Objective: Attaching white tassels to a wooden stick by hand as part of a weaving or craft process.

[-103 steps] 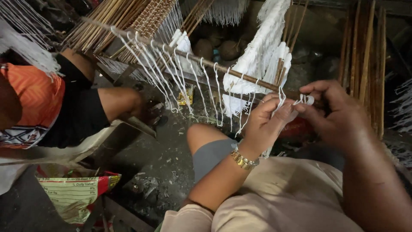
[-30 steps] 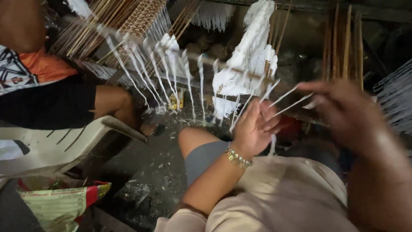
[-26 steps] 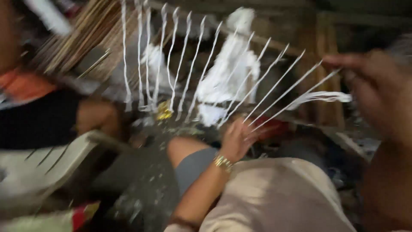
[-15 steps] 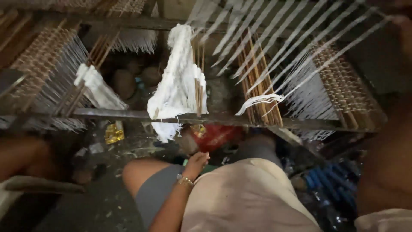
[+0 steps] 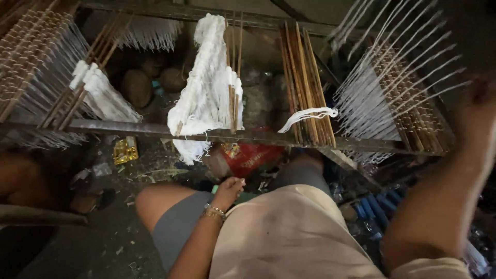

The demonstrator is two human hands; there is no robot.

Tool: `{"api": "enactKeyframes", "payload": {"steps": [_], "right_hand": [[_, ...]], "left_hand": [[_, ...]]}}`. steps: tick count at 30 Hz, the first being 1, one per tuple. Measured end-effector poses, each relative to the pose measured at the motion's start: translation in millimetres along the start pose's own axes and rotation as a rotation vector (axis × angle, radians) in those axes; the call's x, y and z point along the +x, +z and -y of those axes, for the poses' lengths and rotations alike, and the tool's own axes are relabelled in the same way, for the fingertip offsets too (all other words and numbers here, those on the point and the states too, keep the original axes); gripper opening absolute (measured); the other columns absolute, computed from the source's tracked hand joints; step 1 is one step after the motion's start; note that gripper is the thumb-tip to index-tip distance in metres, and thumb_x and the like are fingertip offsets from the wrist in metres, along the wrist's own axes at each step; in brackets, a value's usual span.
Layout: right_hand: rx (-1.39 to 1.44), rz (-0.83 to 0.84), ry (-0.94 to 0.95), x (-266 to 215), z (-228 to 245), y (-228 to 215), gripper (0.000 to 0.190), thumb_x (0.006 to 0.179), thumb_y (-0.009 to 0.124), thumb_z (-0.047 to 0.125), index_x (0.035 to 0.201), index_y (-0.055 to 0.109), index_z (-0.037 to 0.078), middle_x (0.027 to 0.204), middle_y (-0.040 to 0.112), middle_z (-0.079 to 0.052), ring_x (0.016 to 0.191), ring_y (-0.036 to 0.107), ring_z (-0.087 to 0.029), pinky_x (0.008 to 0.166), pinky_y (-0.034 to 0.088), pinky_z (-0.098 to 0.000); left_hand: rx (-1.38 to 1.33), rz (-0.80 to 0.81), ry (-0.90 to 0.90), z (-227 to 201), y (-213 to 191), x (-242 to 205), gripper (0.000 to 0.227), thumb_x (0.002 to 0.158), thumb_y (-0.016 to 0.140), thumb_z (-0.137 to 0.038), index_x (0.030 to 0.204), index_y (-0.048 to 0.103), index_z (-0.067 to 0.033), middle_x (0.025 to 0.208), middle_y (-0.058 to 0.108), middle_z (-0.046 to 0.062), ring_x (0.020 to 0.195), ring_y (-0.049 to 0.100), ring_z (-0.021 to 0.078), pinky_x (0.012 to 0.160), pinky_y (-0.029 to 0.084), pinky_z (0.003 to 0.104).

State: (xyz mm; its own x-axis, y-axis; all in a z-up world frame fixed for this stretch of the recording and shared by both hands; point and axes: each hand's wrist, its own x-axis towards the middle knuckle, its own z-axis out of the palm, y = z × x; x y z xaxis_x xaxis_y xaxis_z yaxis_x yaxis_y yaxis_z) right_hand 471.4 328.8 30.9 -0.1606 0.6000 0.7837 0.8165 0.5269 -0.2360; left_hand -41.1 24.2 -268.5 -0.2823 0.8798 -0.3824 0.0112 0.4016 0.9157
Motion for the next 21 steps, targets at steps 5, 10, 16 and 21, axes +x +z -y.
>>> {"api": "enactKeyframes", "payload": {"steps": [5,10,16,21], "right_hand": [[-0.096,0.187,0.358,-51.9,16.0,43.1,0.025,0.111,0.05,0.009,0.129,0.061,-0.005,0.108,0.072,-0.036,0.09,0.067,-0.054,0.065,0.052,-0.0624],[-0.167,0.468,0.674,-75.0,15.5,75.1,0.039,0.098,0.052,0.014,0.136,0.061,0.011,0.122,0.066,-0.037,0.112,0.059,-0.058,0.092,0.047,-0.0659],[-0.039,0.379,0.818,-59.0,112.9,38.3,0.045,0.097,0.05,-0.002,0.141,0.053,0.008,0.132,0.044,-0.03,0.111,0.057,-0.054,0.095,0.05,-0.063],[-0.471,0.466,0.471,-80.2,76.6,73.5,0.039,0.096,0.055,0.015,0.133,0.062,0.004,0.127,0.062,-0.033,0.107,0.065,-0.052,0.094,0.047,-0.058]], "left_hand": [[0.018,0.004,0.025,-5.6,-2.1,-4.7,0.032,0.097,0.062,-0.041,0.081,0.068,-0.014,0.076,0.066,-0.001,0.067,0.057,0.0113,0.066,0.046,0.03],[0.026,0.005,0.024,-10.5,-2.2,-10.1,0.029,0.097,0.063,-0.037,0.082,0.069,-0.0137,0.077,0.066,-0.001,0.068,0.057,0.0111,0.068,0.045,0.03],[-0.036,0.015,0.002,-5.9,-1.3,-6.6,0.027,0.098,0.063,-0.035,0.085,0.068,-0.0122,0.079,0.066,0.0,0.069,0.056,0.0118,0.069,0.046,0.03],[-0.013,0.024,0.006,-3.9,-3.1,-5.9,0.027,0.096,0.063,-0.037,0.085,0.069,-0.0128,0.078,0.067,0.0,0.067,0.057,0.0118,0.066,0.046,0.03]]}}
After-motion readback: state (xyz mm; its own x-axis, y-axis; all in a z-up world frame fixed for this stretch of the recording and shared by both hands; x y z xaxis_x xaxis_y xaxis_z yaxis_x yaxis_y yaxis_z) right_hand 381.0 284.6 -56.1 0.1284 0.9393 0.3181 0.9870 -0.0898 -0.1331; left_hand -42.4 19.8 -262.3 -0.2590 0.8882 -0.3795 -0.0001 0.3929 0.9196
